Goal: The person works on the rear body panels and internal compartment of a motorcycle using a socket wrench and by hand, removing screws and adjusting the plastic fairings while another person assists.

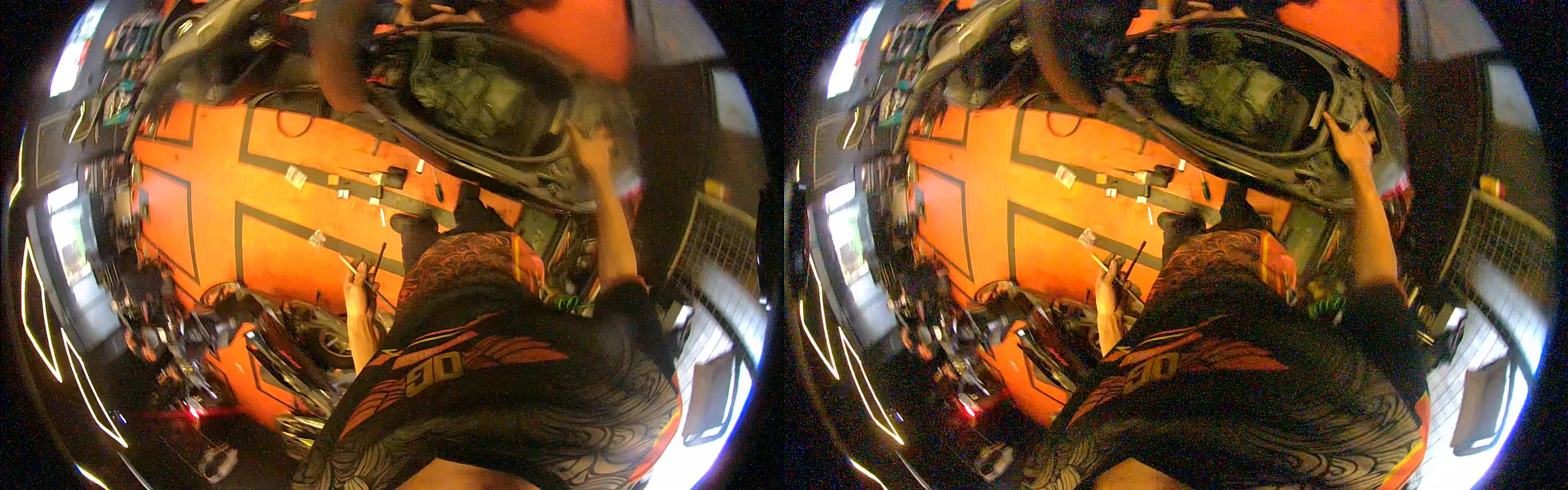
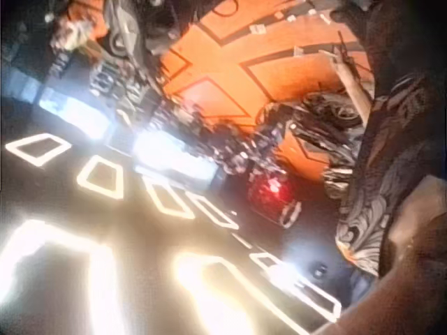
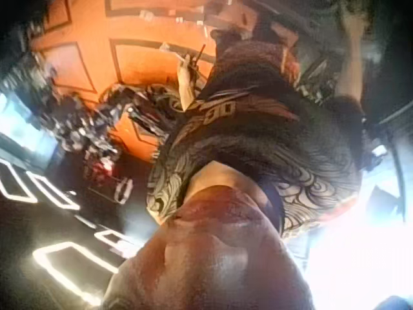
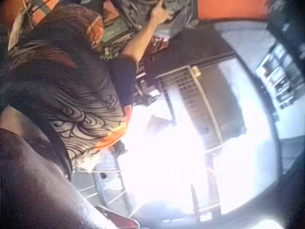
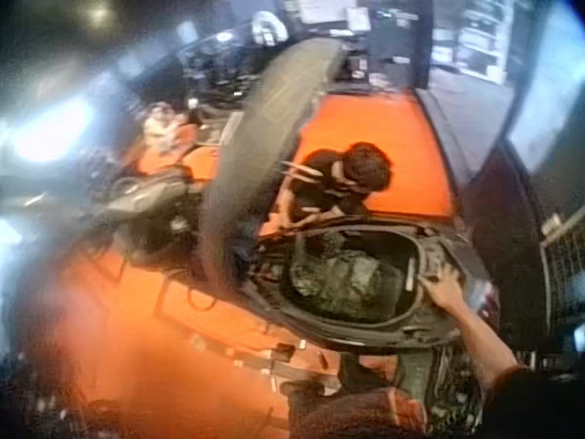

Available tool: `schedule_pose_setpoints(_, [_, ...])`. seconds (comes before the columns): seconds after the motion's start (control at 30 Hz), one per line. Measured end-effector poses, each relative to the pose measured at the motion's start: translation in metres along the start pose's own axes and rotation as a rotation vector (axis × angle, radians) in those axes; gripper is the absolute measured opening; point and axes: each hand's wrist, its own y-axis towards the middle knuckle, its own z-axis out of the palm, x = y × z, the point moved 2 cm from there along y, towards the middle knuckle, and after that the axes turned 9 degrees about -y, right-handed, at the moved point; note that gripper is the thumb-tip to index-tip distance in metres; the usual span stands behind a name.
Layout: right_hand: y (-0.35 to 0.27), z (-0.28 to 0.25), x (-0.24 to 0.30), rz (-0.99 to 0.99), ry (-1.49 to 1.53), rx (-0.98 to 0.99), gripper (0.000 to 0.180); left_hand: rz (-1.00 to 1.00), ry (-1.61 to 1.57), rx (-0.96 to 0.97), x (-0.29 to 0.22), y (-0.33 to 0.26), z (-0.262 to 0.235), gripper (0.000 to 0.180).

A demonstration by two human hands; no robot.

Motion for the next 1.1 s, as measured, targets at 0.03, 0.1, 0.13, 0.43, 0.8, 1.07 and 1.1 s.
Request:
schedule_pose_setpoints(0.03, [-0.010, -0.028, 0.021, 0.034, 0.071, 0.059, 0.111, 0.031, -0.062, -0.003, 0.005, 0.006, -0.003, 0.030])
schedule_pose_setpoints(0.1, [0.014, -0.003, -0.002, -0.120, 0.086, 0.142, 0.117, 0.014, -0.099, 0.026, 0.004, 0.009, 0.008, 0.029])
schedule_pose_setpoints(0.13, [0.015, -0.003, 0.001, -0.162, 0.089, 0.193, 0.120, 0.025, -0.101, 0.076, 0.009, 0.016, 0.005, 0.030])
schedule_pose_setpoints(0.43, [0.004, -0.013, 0.017, -0.145, -0.095, 0.130, 0.099, 0.008, -0.214, 0.144, 0.043, 0.042, 0.007, 0.031])
schedule_pose_setpoints(0.8, [-0.075, -0.077, 0.067, -0.290, -0.364, -0.133, 0.065, 0.033, -0.200, 0.047, 0.045, 0.033, -0.021, 0.031])
schedule_pose_setpoints(1.07, [-0.058, -0.003, -0.012, -0.717, -0.313, -0.210, 0.049, 0.028, -0.223, -0.145, 0.033, 0.026, -0.056, 0.032])
schedule_pose_setpoints(1.1, [-0.038, 0.017, -0.036, -0.680, -0.305, -0.273, 0.049, 0.021, -0.242, -0.092, 0.041, 0.034, -0.069, 0.033])
